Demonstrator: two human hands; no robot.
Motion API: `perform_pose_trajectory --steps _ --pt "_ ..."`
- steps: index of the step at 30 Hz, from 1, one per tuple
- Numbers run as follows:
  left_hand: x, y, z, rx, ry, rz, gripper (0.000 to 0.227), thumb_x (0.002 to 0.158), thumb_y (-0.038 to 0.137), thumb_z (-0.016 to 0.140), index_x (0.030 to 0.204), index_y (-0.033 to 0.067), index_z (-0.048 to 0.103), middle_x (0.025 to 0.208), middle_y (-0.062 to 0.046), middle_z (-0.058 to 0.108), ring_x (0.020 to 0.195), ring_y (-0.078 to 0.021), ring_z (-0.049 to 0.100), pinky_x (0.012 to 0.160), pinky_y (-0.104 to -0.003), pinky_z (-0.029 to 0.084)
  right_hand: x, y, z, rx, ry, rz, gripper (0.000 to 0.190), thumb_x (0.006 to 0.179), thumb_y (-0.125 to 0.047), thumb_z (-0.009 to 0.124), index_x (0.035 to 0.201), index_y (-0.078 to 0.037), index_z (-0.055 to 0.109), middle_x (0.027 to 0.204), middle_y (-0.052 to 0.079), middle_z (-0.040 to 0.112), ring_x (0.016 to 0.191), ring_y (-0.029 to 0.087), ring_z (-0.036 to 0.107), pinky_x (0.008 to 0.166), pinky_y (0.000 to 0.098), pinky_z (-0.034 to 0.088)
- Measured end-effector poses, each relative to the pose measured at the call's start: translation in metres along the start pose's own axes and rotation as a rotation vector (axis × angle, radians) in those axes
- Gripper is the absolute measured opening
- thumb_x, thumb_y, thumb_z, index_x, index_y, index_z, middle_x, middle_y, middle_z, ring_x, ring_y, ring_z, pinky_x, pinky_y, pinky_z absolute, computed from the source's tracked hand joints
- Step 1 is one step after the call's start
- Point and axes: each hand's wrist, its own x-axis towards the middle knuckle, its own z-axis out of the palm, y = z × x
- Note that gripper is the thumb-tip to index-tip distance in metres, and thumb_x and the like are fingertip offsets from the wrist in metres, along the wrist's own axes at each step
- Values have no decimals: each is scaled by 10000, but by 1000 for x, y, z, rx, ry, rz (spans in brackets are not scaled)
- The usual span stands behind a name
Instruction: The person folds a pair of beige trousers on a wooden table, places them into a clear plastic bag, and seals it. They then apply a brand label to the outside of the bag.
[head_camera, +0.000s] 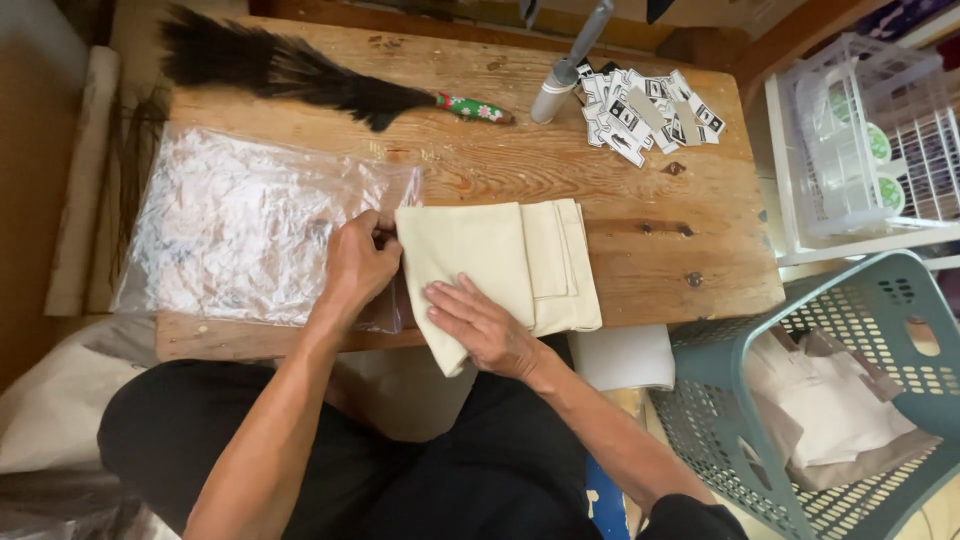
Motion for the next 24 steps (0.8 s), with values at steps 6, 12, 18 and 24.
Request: perform_pose_trajectory --steps 6,12,18,24 --pt "-7 2 2 -28 130 63 168 802 140 691 957 96 739 826 -102 754 842 -359 742 794 -476 571 -9 1 -11 33 -73 -12 473 1105 -295 330 1387 -39 611 1466 172 591 1348 357 570 1219 522 283" --pt "-17 12 3 -123 189 164 155 788 107 689 928 89 754 829 -145 738 794 -367 733 712 -453 588 1 10 -12 3 -134 -51 493 1114 -310 281 1378 -52 608 1494 144 573 1363 318 560 1248 502 215" --pt "-14 4 8 -77 148 279 167 800 93 692 952 74 761 837 -142 727 784 -358 730 672 -447 601 -3 36 4 -136 -213 -76 591 1109 -411 205 1399 -70 591 1465 147 581 1368 325 549 1253 521 209" --pt "-10 -4 9 -84 149 224 170 823 143 712 980 93 755 855 -115 728 813 -334 726 691 -439 591 27 86 33 -50 -255 14 1082 872 -828 -32 1358 -88 588 1504 130 541 1431 302 476 1287 506 71"
